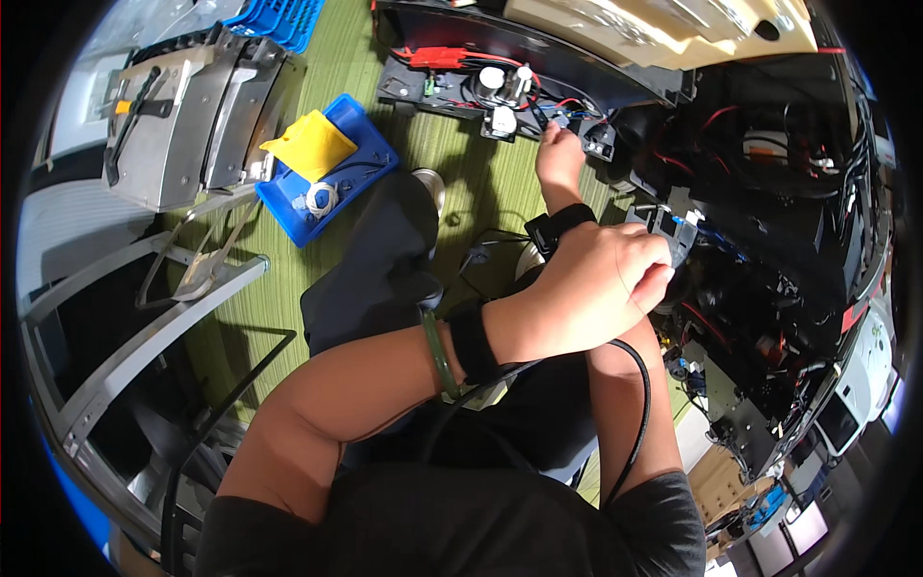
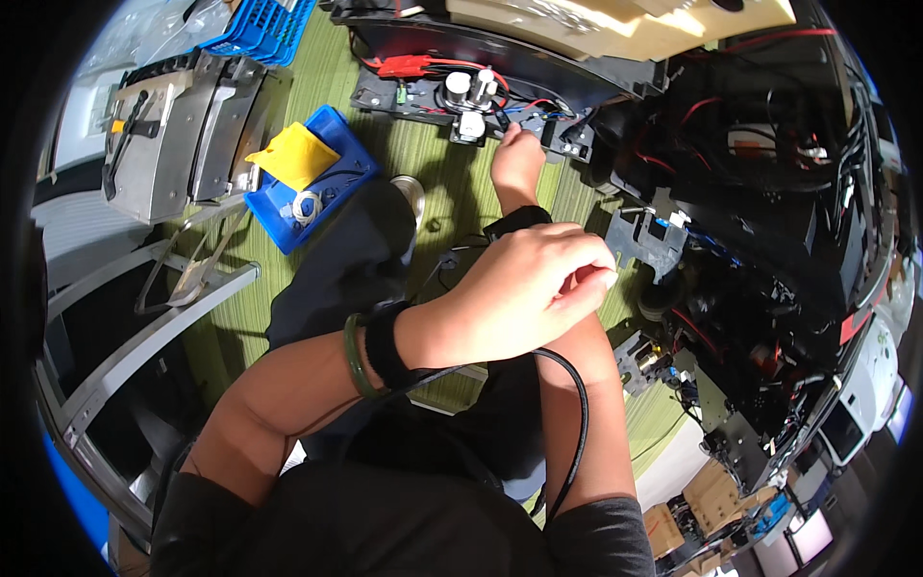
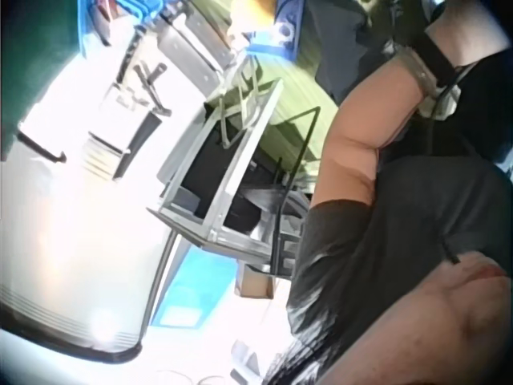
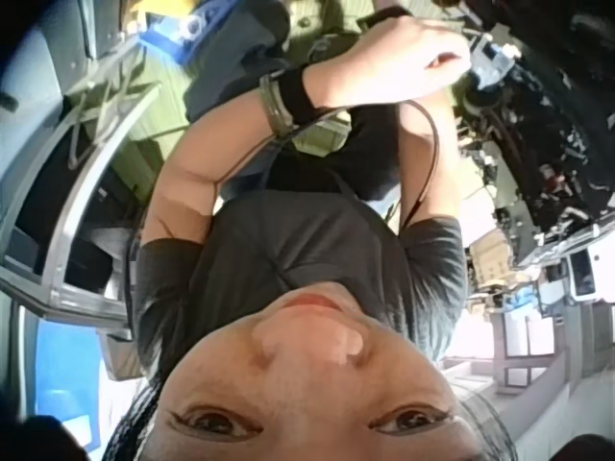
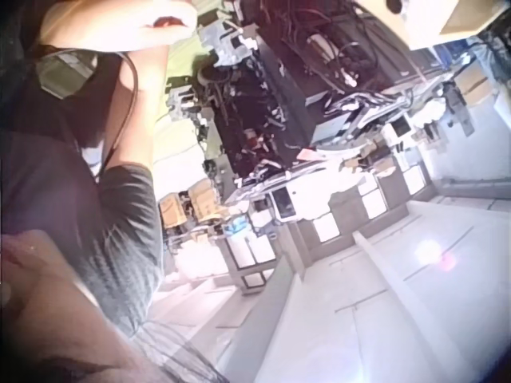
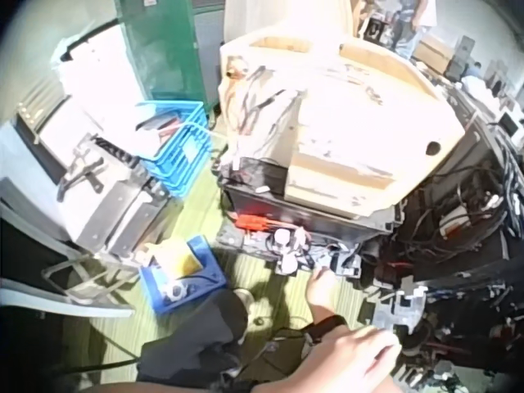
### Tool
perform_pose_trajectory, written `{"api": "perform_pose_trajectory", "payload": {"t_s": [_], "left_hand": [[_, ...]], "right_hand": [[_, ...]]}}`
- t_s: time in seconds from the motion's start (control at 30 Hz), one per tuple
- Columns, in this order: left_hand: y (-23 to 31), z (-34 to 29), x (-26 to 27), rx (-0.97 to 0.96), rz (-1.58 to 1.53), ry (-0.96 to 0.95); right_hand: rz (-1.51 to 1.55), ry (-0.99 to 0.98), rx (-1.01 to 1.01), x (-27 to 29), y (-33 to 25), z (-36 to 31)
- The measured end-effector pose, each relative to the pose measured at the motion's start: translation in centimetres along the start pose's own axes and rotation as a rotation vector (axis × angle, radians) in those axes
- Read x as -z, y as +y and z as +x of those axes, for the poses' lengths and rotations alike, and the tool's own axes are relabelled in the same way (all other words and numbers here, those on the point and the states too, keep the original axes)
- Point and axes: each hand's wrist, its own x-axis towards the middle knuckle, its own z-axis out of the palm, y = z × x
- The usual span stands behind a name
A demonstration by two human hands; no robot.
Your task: The recorder is performing internal wiring and component assembly on a large electromechanical unit.
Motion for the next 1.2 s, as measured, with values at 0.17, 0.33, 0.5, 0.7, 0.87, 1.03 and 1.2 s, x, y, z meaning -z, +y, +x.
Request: {"api": "perform_pose_trajectory", "payload": {"t_s": [0.17, 0.33, 0.5, 0.7, 0.87, 1.03, 1.2], "left_hand": [[0.2, -0.3, 0.8, 0.004, -0.009, 0.033], [0.3, -0.5, 1.9, 0.024, -0.010, 0.018], [0.4, -0.6, 2.9, 0.005, -0.065, 0.076], [0.1, -0.6, 4.0, -0.017, -0.088, 0.134], [-0.1, -0.7, 4.7, 0.006, -0.108, 0.161], [-0.3, -0.7, 5.2, 0.015, -0.094, 0.150], [-0.5, -0.6, 5.7, 0.029, -0.079, 0.165]], "right_hand": [[0.011, 0.022, -0.052, -1.3, 1.1, 0.2], [-0.068, -0.142, 0.022, -0.8, 0.2, 0.1], [0.342, -0.219, -0.318, -2.2, 1.4, 0.3], [0.490, -0.292, -0.344, -3.6, 0.3, -2.8], [0.634, -0.351, -0.351, -3.4, -1.6, -3.7], [0.680, -0.358, -0.362, -3.2, -3.4, -3.7], [0.769, -0.332, -0.363, -4.0, -3.6, -3.4]]}}
